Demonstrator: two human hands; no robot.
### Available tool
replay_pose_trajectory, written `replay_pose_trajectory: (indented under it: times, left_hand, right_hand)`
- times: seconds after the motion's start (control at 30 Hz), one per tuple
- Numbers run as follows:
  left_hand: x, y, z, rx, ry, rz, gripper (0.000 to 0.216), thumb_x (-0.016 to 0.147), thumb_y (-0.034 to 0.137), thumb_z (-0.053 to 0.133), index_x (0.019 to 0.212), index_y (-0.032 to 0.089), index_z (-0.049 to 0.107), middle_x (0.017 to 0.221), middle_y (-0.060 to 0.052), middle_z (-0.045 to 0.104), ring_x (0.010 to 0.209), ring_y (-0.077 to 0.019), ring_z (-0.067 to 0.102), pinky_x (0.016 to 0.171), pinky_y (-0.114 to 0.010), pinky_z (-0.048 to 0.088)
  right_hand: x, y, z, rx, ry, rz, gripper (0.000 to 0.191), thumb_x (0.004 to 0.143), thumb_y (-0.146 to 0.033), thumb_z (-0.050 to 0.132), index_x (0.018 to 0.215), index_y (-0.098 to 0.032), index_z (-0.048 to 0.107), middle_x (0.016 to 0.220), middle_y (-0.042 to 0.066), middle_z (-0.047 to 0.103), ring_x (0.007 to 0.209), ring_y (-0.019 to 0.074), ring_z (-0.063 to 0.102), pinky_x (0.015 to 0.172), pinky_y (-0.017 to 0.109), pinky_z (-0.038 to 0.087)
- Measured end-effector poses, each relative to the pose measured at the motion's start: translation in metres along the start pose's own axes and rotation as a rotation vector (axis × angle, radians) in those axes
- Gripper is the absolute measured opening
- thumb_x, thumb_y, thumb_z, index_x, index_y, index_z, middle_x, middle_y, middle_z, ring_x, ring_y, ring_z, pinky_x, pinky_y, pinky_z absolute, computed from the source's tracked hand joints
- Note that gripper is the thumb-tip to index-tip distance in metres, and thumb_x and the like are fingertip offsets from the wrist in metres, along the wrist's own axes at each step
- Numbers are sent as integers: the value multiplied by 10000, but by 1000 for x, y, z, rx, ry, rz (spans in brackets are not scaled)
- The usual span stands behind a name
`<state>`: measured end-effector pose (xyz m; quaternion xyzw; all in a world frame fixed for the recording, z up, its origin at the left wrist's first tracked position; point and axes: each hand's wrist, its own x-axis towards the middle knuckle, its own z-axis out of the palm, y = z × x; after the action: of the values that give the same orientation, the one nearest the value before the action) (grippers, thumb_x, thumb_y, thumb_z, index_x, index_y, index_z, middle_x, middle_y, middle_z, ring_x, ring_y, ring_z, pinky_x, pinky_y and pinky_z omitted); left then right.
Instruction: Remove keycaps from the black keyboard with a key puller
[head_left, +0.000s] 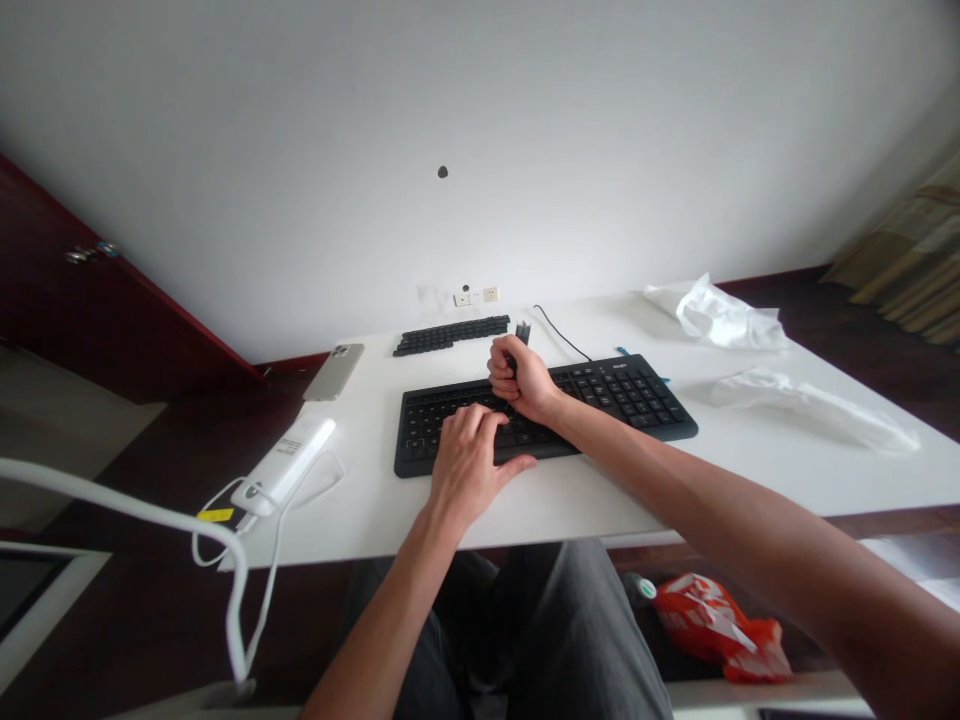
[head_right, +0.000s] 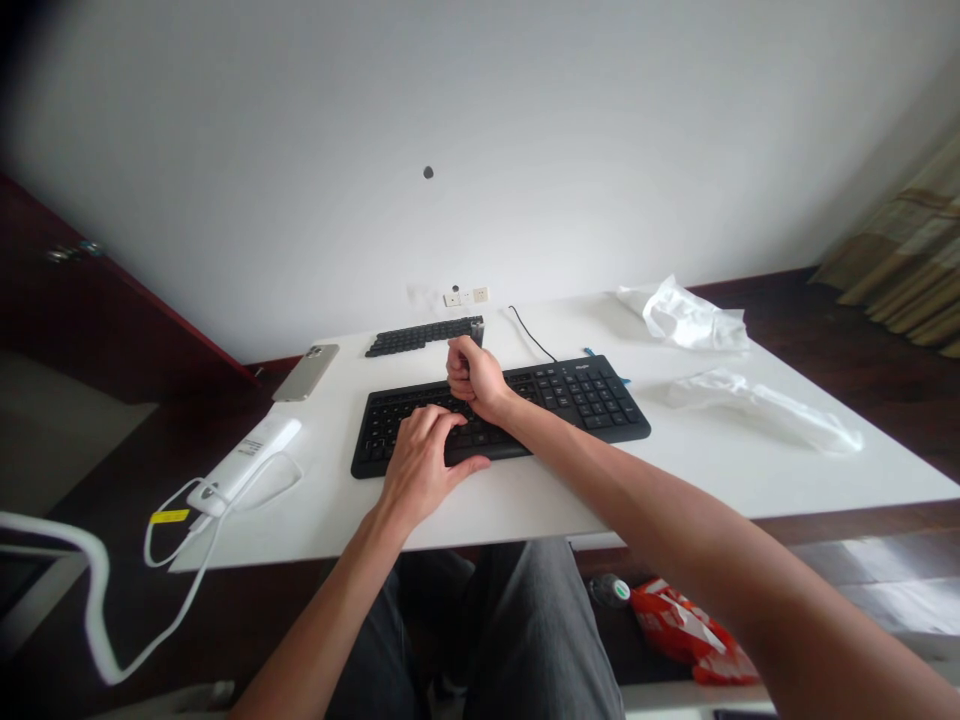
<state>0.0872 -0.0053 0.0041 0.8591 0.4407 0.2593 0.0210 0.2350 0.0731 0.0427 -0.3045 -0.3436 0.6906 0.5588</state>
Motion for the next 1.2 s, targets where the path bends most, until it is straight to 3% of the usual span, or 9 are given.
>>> replay_pose_trajectory:
  times: [0.33,0.53,0.83,1.07,1.2]
  left_hand:
    - [0,1,-1,-8,1,6,519,791,486,880,1174,237,634,1134,-78,635,1069,-299,588,958,-475,499]
    - [0,1,-2,-2,-7,20,521,805,459,875,1180,201,621,1154,-81,626,1094,-294,576,976,-468,495]
    - [1,3,-3,37,-12,30,497,834,468,849,1192,188,649,1120,-82,637,1062,-290,574,956,-463,494]
    - [-2,6,-6,52,35,44,442,827,442,861,1155,211,677,1083,-67,659,1065,-290,578,954,-444,473]
    - [-3,6,-6,61,84,-26,505,774,472,899,1128,205,657,1048,-62,674,1047,-291,590,926,-436,475]
  right_hand:
    - [-2,2,1,22,-52,7,301,789,-323,566,642,-240,317,508,-92,239,439,67,101,380,215,70]
    - [-2,9,2,75,-5,-37,294,784,-294,536,631,-242,290,490,-96,227,430,64,91,372,213,78]
    - [1,1,-2,-50,-77,118,272,821,-293,539,651,-239,334,497,-103,216,437,67,94,372,199,76]
    - [0,0,0,-101,-66,152,257,825,-275,523,645,-237,344,494,-100,220,434,67,92,363,196,81]
    - [-1,1,2,-84,-50,155,264,828,-273,530,654,-239,334,503,-101,219,436,66,101,360,189,95]
